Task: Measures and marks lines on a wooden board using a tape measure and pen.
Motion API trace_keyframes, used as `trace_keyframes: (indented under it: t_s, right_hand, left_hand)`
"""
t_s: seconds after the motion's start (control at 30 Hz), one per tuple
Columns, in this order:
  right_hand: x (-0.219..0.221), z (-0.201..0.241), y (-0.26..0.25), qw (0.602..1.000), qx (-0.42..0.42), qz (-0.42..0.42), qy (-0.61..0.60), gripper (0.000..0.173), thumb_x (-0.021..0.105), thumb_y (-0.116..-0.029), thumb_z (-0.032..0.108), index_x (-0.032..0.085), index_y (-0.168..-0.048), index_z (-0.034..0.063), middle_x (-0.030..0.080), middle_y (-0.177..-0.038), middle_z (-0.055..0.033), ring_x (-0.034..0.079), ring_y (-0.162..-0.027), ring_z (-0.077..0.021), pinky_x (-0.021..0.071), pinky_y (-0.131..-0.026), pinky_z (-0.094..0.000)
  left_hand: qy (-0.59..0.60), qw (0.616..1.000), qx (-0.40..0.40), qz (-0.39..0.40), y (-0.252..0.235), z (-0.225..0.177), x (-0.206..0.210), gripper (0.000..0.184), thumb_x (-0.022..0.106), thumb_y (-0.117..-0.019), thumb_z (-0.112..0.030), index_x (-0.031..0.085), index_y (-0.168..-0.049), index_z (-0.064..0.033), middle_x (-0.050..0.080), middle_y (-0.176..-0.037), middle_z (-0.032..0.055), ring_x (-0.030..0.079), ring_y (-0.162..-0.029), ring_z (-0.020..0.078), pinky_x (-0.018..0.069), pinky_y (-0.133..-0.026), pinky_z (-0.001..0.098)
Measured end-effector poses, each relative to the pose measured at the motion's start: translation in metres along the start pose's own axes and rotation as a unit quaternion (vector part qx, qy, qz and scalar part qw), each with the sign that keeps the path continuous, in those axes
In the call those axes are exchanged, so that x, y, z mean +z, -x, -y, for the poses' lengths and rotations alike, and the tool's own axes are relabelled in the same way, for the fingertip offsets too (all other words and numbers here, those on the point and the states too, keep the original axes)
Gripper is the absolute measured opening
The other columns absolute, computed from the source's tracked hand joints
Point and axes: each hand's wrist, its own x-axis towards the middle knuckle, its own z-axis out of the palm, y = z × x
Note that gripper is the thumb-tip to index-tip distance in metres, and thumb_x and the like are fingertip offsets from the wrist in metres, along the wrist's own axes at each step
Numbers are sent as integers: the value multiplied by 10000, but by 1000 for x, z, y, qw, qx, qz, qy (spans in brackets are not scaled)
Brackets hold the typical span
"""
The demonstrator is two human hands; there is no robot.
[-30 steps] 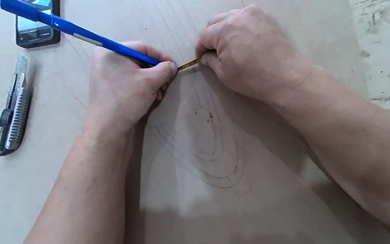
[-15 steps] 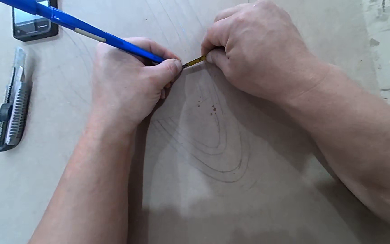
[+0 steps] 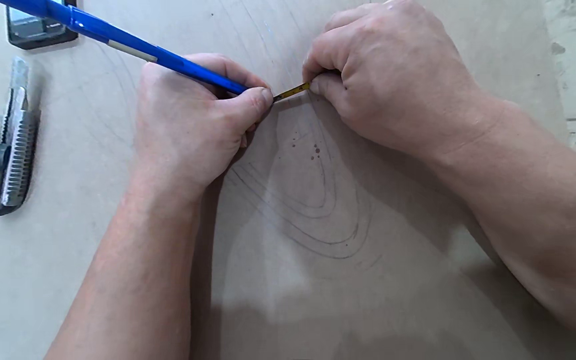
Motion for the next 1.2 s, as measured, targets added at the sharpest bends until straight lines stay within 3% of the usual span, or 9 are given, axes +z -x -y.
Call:
trace_keyframes:
  t_s: [0.8, 1.2]
  right_hand:
    - [1, 13, 33, 1000, -1, -12, 10, 230, 529, -1036, 248, 757, -1018, 222, 717, -1001, 16, 663, -963, -164, 450, -860, -448]
    - [3, 19, 51, 1000, -10, -26, 9, 205, 556, -1027, 231, 758, -1005, 203, 728, -1015, 13, 668, -1004, -181, 458, -934, -453]
  left_hand:
    - [8, 1000, 18, 16, 29, -3, 5, 53, 778, -895, -220, 761, -931, -187, 710, -735, -69, 636, -549, 47, 520, -446, 206]
    - [15, 999, 21, 23, 43, -6, 8, 26, 770, -900, -194, 758, -920, -181, 697, -708, -57, 619, -520, 60, 513, -431, 225]
